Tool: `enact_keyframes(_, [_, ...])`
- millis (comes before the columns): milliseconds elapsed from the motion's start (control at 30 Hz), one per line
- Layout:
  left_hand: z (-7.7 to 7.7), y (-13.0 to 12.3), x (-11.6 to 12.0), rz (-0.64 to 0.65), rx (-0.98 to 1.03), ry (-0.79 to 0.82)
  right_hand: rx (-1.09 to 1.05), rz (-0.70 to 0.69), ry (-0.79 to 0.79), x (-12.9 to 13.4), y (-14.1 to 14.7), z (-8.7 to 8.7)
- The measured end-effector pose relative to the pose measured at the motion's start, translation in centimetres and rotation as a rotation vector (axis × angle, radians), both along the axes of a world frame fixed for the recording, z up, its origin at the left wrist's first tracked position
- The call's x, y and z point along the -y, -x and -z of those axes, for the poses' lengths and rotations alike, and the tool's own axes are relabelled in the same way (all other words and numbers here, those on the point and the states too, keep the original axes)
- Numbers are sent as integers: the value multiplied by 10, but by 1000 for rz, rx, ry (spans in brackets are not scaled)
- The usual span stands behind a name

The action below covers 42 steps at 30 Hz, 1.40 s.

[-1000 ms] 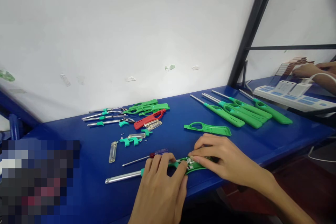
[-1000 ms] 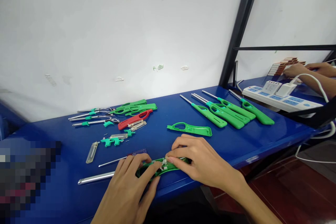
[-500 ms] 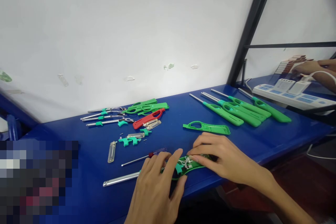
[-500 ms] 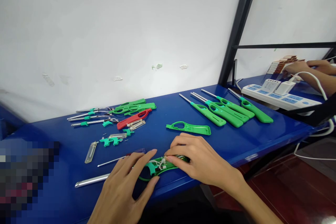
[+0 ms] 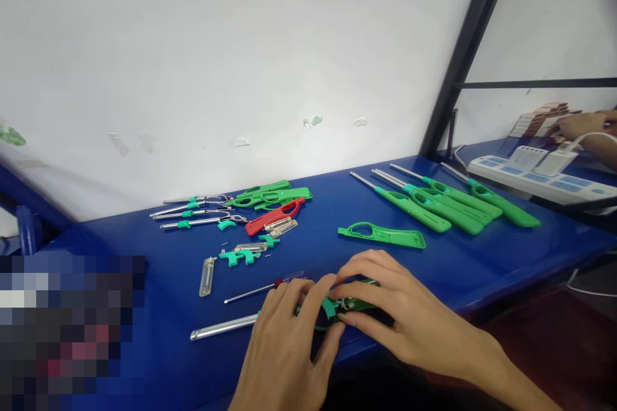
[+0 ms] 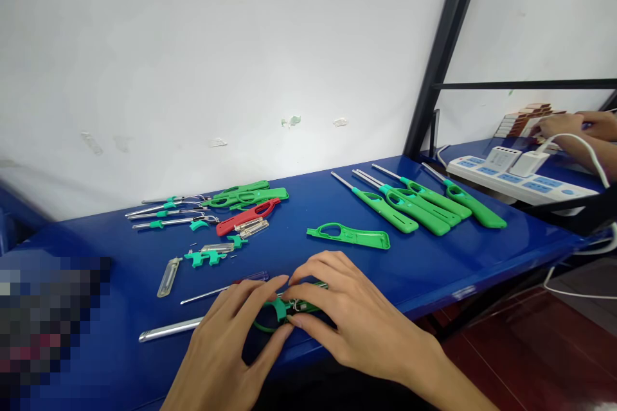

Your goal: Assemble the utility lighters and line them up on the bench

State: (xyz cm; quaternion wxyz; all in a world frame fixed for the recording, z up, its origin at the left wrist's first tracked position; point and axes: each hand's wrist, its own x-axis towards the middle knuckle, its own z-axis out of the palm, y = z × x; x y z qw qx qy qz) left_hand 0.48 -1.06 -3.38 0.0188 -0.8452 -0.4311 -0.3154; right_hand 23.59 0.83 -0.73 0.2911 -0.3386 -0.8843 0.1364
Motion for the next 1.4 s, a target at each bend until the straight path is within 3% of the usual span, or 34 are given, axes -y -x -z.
enact_keyframes(367, [-1, 0, 0, -30, 20, 38, 39, -21, 15, -2, -1, -1])
enact_keyframes(833, [-4, 0, 6, -88, -97, -172, 48, -38, 5, -1, -1, 0])
enact_keyframes(1067, [-10, 23, 1, -80, 40, -10, 74, -32, 18, 0, -2, 1])
enact_keyframes(1400, [-17, 21, -4, -80, 38, -12, 84, -20, 37, 0, -2, 0])
